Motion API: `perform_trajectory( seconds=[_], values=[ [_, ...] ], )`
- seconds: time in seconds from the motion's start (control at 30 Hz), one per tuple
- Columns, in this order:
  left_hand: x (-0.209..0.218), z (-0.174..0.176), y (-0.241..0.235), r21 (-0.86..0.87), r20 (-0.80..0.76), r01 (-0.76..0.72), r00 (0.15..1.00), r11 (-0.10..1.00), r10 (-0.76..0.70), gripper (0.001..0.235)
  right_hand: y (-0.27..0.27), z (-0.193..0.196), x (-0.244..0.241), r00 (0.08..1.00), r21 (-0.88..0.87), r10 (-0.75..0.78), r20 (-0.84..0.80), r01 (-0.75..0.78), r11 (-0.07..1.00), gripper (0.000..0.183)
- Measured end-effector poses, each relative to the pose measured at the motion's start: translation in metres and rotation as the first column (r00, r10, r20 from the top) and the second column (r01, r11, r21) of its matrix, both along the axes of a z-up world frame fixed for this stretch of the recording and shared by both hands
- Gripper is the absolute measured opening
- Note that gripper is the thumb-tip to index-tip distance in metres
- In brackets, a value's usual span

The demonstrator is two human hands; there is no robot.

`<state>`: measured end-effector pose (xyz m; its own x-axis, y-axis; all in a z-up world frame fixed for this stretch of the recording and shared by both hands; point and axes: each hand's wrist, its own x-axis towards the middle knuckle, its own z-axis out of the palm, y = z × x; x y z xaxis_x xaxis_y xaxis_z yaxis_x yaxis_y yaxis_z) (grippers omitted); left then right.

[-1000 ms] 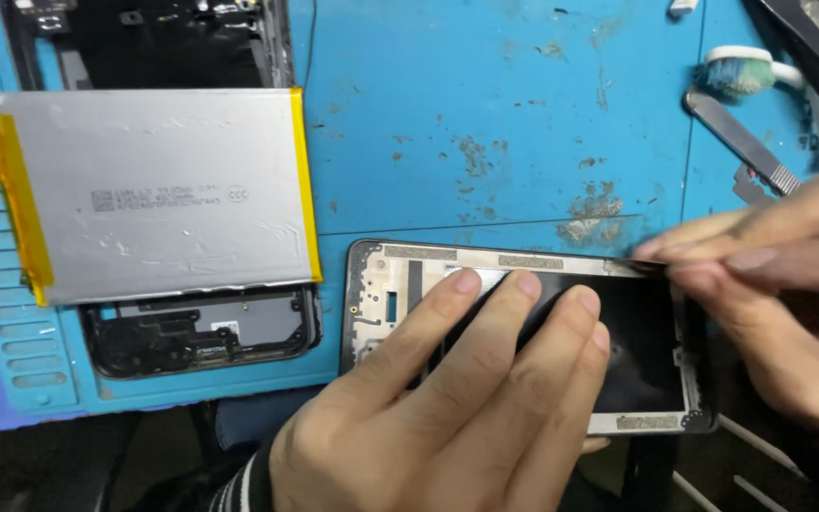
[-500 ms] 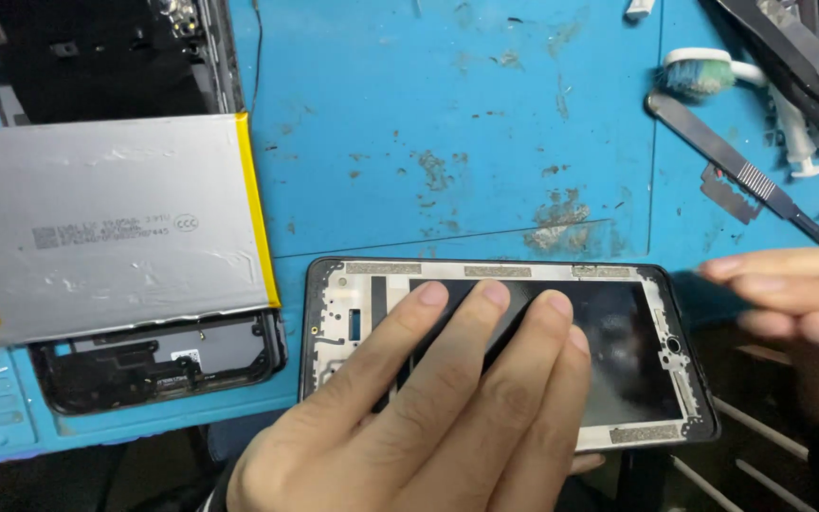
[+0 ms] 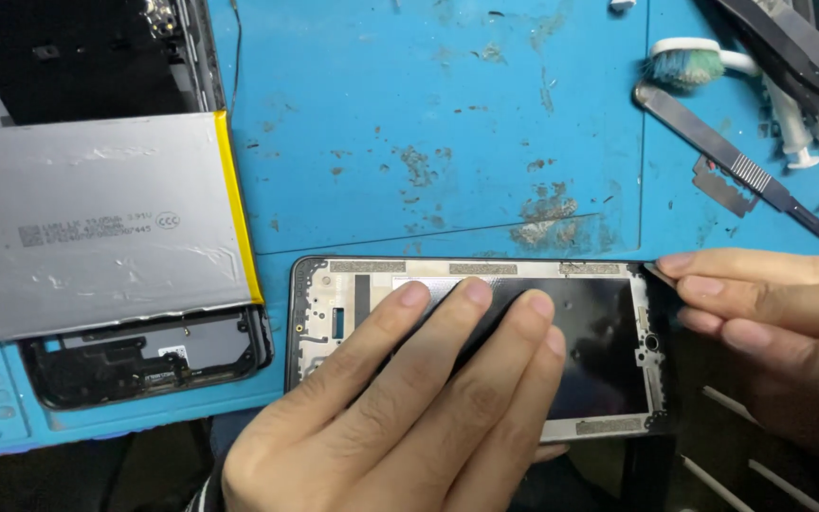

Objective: Working on a smartphone screen assembly by applying or removing adhesive strips using tweezers.

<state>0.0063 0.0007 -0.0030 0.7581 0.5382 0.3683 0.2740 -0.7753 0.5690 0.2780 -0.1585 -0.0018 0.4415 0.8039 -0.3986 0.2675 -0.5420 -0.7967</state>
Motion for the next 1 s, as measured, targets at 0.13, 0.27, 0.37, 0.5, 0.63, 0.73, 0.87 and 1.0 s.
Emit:
perform_trajectory(
  seconds=[0.13,0.27,0.37,0.5,0.63,0.73,0.87,1.0],
  values=[
    [-0.004,-0.002,0.000,0.006,0.014,0.009,1.000,1.000,-0.010,0.017,0.027,0.015,-0.014,0.768,0.032,0.454,0.452,-0.523,0.852,0.023],
    [-0.005,0.000,-0.001,-0.026,0.025,0.004,1.000,1.000,-0.003,0.016,0.019,0.004,-0.011,0.551,0.139,0.523,0.650,-0.763,0.632,0.020],
    [-0.007,-0.001,0.001,-0.024,0.067,0.017,0.998,1.000,-0.015,0.014,0.006,-0.008,-0.007,0.750,0.213,0.304,0.587,-0.505,0.836,0.020],
    [-0.003,0.002,-0.003,-0.043,0.059,-0.002,0.998,0.999,0.004,0.014,0.050,0.025,-0.019,0.607,0.059,0.567,0.557,-0.710,0.702,0.023],
    [-0.009,-0.004,-0.001,-0.031,0.085,0.002,0.996,1.000,0.000,0.014,0.010,-0.005,-0.007,0.840,0.198,0.359,0.406,-0.465,0.863,0.016],
    [-0.012,-0.004,0.000,0.016,0.094,-0.007,0.996,1.000,0.005,0.014,0.059,0.020,-0.025,0.519,0.123,0.594,0.614,-0.807,0.578,0.026],
    [-0.016,-0.006,0.001,0.042,0.082,0.010,0.997,0.999,-0.013,0.016,0.061,0.017,-0.039,0.750,0.029,0.538,0.385,-0.593,0.805,0.024],
    [-0.019,-0.008,0.002,0.031,0.112,-0.013,0.994,0.999,0.009,0.014,0.065,0.013,-0.047,0.670,0.122,0.491,0.557,-0.651,0.750,0.011]
  ],
)
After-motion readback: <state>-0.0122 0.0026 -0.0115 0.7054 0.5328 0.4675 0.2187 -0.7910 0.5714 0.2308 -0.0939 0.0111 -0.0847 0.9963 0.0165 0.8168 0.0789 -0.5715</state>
